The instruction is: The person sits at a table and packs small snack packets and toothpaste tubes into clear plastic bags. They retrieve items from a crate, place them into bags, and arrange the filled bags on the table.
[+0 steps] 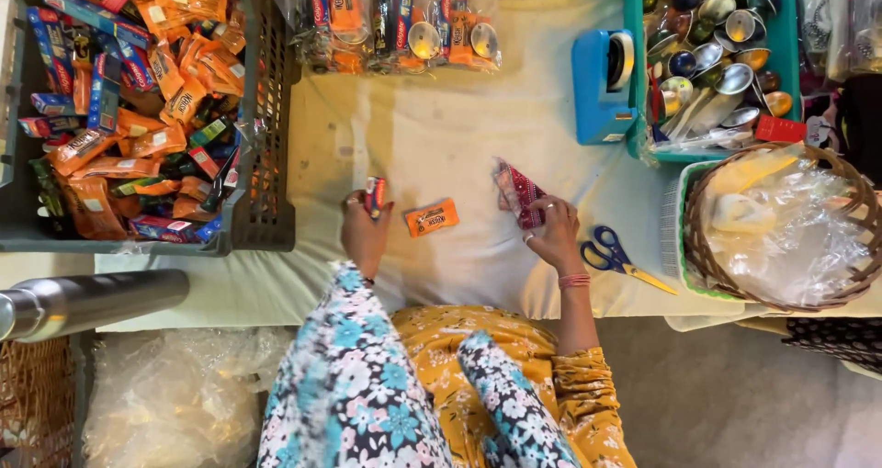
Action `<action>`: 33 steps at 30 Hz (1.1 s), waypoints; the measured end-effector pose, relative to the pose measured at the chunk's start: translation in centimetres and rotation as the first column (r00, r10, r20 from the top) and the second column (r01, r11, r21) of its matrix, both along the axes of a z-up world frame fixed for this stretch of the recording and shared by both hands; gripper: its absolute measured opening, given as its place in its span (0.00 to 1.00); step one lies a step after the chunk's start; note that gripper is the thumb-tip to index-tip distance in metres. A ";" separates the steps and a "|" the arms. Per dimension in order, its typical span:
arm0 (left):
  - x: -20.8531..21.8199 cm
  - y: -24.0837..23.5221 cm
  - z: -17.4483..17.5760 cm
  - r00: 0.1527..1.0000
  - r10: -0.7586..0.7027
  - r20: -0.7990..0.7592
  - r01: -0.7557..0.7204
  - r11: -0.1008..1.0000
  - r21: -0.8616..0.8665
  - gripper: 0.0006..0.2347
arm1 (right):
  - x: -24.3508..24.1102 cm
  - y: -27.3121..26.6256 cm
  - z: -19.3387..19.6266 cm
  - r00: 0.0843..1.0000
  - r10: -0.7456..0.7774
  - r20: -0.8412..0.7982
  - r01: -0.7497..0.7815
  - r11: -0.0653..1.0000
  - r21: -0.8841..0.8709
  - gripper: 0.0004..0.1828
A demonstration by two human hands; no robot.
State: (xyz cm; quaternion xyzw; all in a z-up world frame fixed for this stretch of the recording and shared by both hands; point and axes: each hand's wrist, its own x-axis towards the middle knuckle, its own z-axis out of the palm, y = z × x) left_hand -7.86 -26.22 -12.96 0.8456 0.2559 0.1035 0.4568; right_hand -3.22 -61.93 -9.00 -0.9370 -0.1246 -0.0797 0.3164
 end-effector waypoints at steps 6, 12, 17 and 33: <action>0.0 0.6 3.3 0.975 0.042 -0.220 0.078 0.860 0.505 0.27 | 0.2 -2.0 -5.7 0.993 -0.118 -0.016 0.119 0.992 0.043 0.12; -0.6 -5.6 1.9 0.966 -0.211 0.147 0.136 0.905 0.404 0.32 | 0.2 0.2 -1.9 0.957 -0.041 -0.286 0.267 0.503 0.822 0.08; -0.5 -7.2 2.3 0.935 -0.354 -0.026 0.337 0.865 0.373 0.33 | 0.1 0.9 0.3 0.912 -0.083 -0.402 0.409 0.120 0.904 0.08; 1.7 -10.3 -1.1 0.981 -0.012 0.195 0.183 0.394 -0.900 0.13 | -3.4 12.2 6.8 0.972 0.220 0.084 -0.228 0.790 0.569 0.07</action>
